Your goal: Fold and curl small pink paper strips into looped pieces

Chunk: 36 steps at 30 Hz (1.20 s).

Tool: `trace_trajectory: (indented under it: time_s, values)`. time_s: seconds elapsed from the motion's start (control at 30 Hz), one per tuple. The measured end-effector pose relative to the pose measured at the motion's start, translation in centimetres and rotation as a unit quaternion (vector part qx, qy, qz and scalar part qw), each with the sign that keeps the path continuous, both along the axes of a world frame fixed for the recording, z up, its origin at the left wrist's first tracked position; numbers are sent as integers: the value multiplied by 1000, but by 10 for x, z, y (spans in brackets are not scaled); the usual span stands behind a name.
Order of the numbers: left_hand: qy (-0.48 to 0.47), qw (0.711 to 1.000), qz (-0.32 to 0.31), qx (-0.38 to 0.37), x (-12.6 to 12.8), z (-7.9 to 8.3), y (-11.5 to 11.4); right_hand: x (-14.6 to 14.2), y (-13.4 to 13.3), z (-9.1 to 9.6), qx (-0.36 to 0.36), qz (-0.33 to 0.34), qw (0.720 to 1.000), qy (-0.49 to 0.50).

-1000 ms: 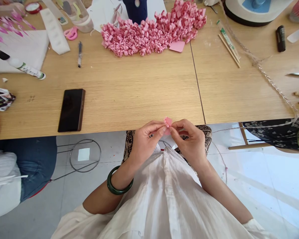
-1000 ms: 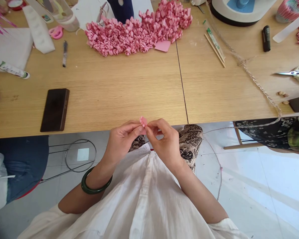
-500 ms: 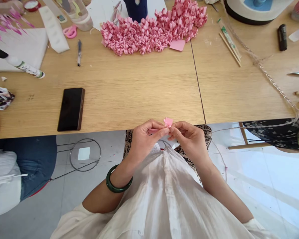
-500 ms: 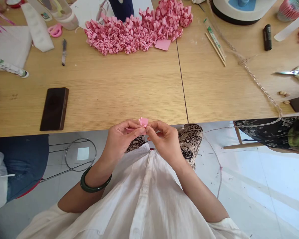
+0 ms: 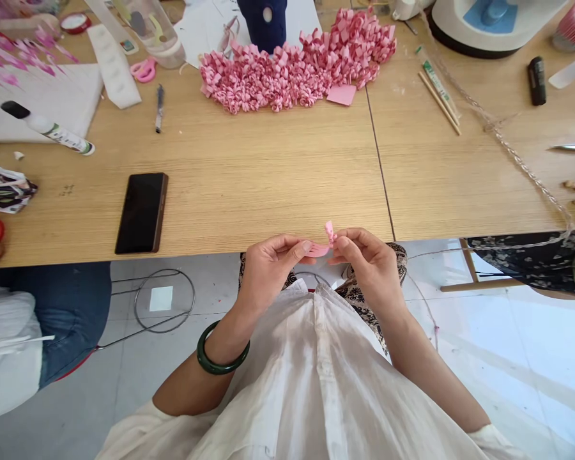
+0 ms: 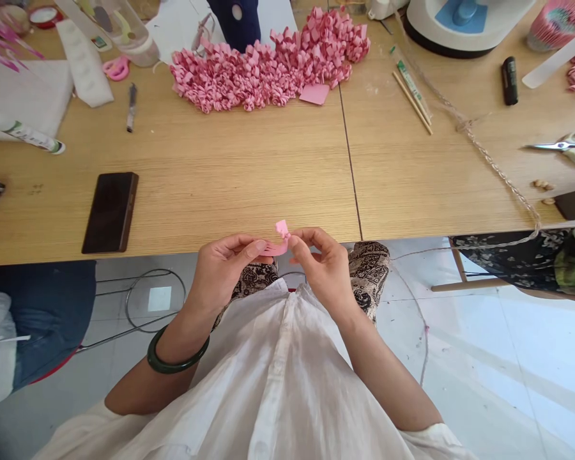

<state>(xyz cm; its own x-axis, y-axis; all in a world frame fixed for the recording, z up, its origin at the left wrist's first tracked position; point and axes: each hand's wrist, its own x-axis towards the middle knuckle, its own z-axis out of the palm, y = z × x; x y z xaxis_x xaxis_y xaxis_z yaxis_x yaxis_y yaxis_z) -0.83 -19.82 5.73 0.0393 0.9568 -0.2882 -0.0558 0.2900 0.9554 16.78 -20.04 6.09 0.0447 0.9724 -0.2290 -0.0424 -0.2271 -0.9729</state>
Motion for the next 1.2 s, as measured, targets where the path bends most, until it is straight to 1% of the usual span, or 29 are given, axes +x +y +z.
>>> trace_trajectory:
  time_s: [0.13,0.3,0.47,0.7,0.83,0.93,1.03,1.1,1.2]
  values:
    - [2,1000,0,6,7,4,-1,-2,1,-3,0,19,1000,3]
    - [-10,1000,-2,6,9,1,-2,-5,3,-7,-22,21,999,24]
    - [-43,999,-16,-13,11,-1,-1,-6,1,-10,-46,-11,998,51]
    - [-51,998,-16,-24,15,2,0,-9,0,-7,-22,-12,999,28]
    - [-66,997,-25,-31,15,0,-2,-8,0,-9,-13,-16,1000,8]
    - [-65,998,-19,-14,13,-4,-2,-5,0,-12,-16,-5,1000,-22]
    - [-41,999,-13,-4,12,-5,-3,-4,0,-13,-13,-1,999,-37]
    - [-27,1000,-7,-8,13,-4,-3,-5,-1,-11,-13,-5,1000,-28]
    - [-25,1000,5,-14,16,-2,-3,-8,-2,-6,-15,-6,1000,16]
